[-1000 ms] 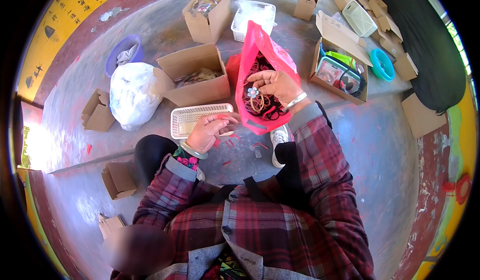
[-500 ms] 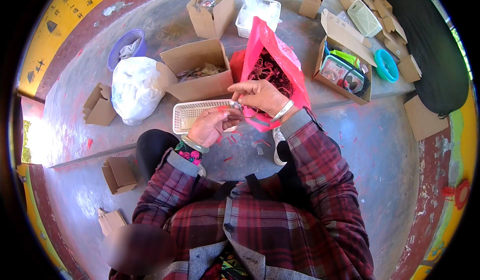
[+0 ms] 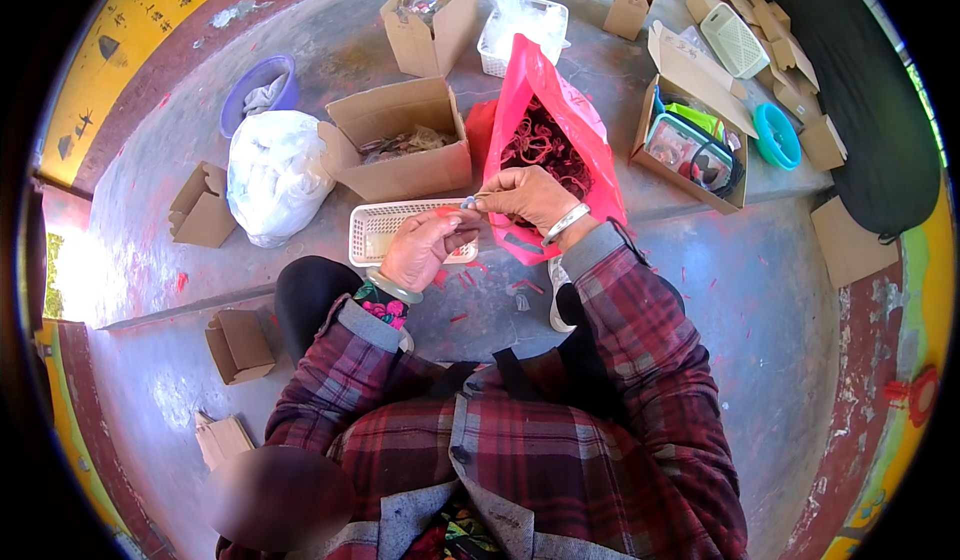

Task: The person sits on the floor and sorts small hair accessories, such as hair ties and clips, from a pink bag into a white basket. They handle the items one by one, inspecting them before placing them into the basket.

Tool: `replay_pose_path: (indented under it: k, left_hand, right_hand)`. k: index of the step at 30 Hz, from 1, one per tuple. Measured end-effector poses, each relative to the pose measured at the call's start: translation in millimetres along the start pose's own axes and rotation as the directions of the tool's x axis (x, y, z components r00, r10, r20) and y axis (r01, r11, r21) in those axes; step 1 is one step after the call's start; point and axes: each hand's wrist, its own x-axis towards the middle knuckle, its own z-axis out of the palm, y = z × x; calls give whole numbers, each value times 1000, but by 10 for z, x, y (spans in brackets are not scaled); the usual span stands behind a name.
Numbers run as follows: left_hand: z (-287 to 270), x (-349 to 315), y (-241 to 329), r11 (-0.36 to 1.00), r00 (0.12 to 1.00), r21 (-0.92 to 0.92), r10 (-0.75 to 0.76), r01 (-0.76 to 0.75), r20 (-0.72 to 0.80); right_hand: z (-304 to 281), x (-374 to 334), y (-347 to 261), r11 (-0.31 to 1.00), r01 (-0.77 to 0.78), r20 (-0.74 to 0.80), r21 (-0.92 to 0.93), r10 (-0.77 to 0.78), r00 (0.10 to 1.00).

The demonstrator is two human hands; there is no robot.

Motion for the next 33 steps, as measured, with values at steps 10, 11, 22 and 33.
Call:
replay_pose_path:
  k: [10, 11, 22, 33]
  left_hand:
    - [-4, 13, -47, 1000, 1000, 6, 3, -3, -15]
    - [0, 14, -45, 999, 998, 51, -10, 13, -63]
    - [-150, 108, -154, 962, 956, 244, -48, 122, -288]
    - [-178, 118, -241, 946, 963, 319, 42, 47, -265]
  right_hand:
    - [58, 20, 65, 972, 144, -128, -187, -169, 977]
    - [56, 21, 48, 974, 143, -179, -174, -174, 968]
    - [370, -158, -148, 392, 509, 11, -766, -784, 621]
    - [397, -134, -48, 140, 425, 199, -894, -726, 658]
